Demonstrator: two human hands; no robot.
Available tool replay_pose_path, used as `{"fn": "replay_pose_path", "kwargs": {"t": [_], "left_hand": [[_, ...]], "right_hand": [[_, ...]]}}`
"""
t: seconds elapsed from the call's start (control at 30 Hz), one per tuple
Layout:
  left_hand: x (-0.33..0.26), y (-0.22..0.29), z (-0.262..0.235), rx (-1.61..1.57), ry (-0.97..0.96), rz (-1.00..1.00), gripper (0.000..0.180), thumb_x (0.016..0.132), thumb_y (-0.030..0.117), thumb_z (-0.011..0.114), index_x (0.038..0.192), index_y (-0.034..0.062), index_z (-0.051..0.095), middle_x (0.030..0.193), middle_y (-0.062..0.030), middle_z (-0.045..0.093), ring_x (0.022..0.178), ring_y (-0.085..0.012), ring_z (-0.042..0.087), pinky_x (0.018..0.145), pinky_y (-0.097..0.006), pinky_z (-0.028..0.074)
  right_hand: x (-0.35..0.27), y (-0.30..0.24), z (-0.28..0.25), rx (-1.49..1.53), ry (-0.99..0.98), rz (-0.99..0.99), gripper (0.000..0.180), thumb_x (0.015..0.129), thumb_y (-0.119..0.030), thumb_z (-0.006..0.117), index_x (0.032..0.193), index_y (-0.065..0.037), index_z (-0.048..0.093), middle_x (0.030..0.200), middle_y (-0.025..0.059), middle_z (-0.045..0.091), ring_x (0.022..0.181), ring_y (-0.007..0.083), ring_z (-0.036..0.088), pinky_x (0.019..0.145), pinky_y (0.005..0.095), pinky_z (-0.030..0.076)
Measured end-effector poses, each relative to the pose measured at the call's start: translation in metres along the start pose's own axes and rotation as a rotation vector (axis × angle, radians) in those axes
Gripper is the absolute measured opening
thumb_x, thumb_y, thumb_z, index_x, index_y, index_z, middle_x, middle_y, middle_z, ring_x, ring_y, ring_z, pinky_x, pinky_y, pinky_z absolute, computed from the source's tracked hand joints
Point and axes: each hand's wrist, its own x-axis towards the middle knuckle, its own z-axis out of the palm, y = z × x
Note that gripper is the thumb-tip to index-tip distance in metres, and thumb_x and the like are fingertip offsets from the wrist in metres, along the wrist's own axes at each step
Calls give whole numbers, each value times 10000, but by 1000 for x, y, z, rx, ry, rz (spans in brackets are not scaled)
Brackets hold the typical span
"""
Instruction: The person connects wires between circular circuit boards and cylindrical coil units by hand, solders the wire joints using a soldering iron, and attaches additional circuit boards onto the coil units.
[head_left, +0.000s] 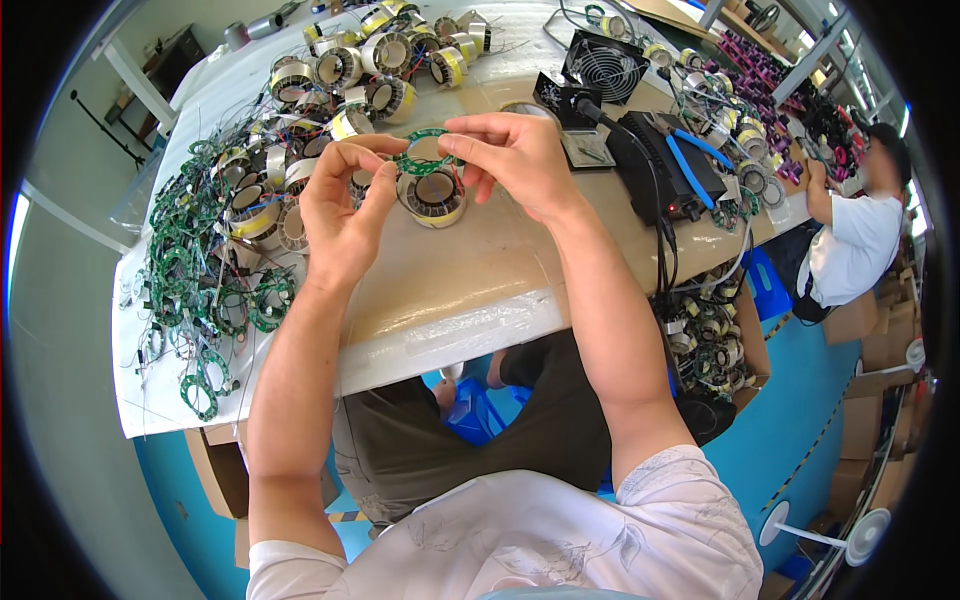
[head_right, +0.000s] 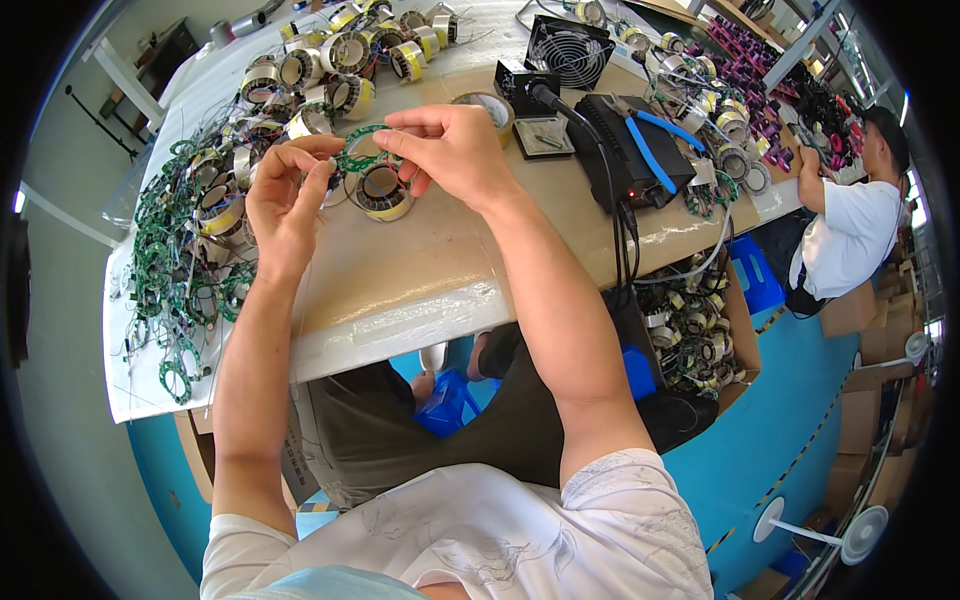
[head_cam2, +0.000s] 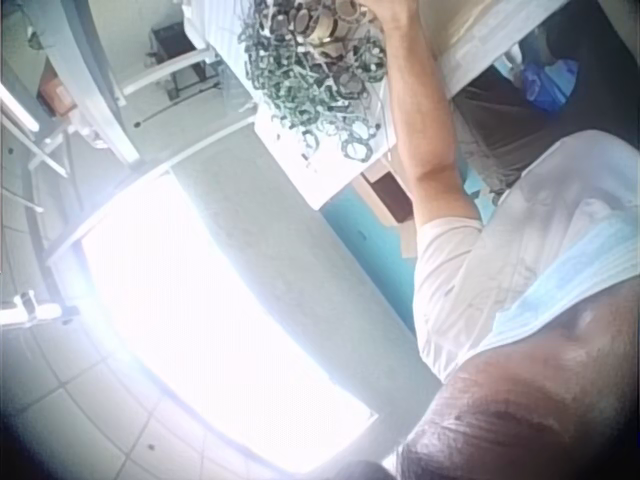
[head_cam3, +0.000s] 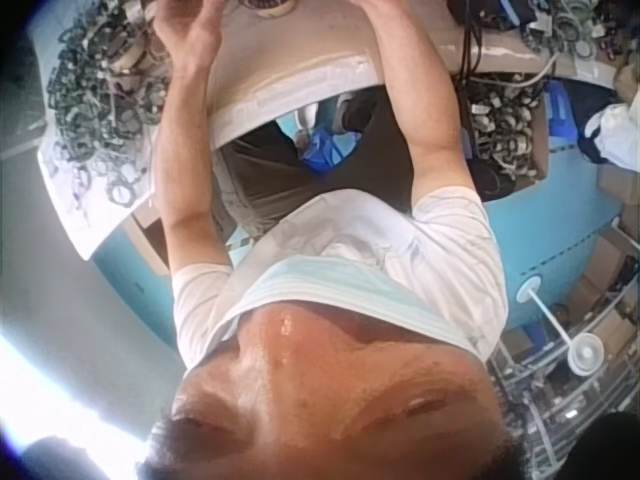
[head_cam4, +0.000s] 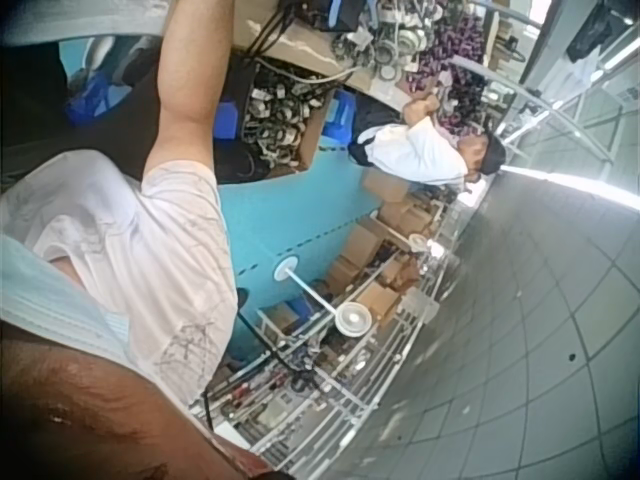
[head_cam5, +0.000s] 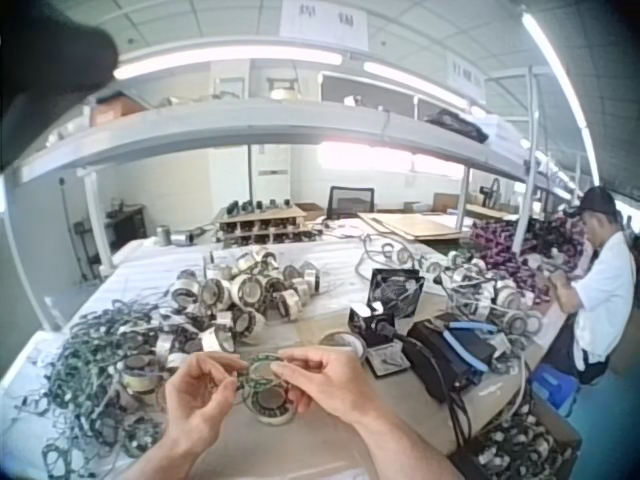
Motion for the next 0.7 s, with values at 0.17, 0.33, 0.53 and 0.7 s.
{"fn": "replay_pose_path", "kwargs": {"t": [0.17, 0.33, 0.53, 0.7], "left_hand": [[0, -2, 1, -27, -89, 18, 114, 916, -38, 586, 938, 44, 511, 1121, -161, 686, 1196, -250, 586, 1031, -382, 432], [0, -3, 1, -58, -136, -23, 75, 960, 26, 571, 946, 54, 502, 1129, -200, 688, 1264, -310, 544, 1091, -456, 374], [0, -2, 3, -65, -124, -44, 72, 952, 25, 562, 938, 54, 497, 1127, -199, 688, 1268, -314, 543, 1085, -455, 383], [-1, 1, 1, -80, -114, -46, 78, 946, 23, 564, 931, 49, 492, 1124, -201, 688, 1270, -309, 541, 1083, -446, 389]], "right_hand": [[1, 2, -1, -17, -9, -8, 384, 869, -172, 779, 1117, 105, 684, 824, 87, 721, 596, 94, 655, 441, 230, 518], [1, 0, -1, -17, -5, -7, 373, 867, -170, 781, 1109, 99, 688, 826, 87, 720, 603, 94, 658, 442, 229, 517], [-1, -15, -6, -4, 206, 102, 352, 918, -228, 717, 1089, 78, 687, 889, 108, 726, 593, 120, 650, 439, 243, 514], [-25, -11, -22, 316, 607, 224, 254, 937, -192, 677, 1059, 31, 665, 889, 157, 723, 501, 113, 585, 402, 252, 474]]}}
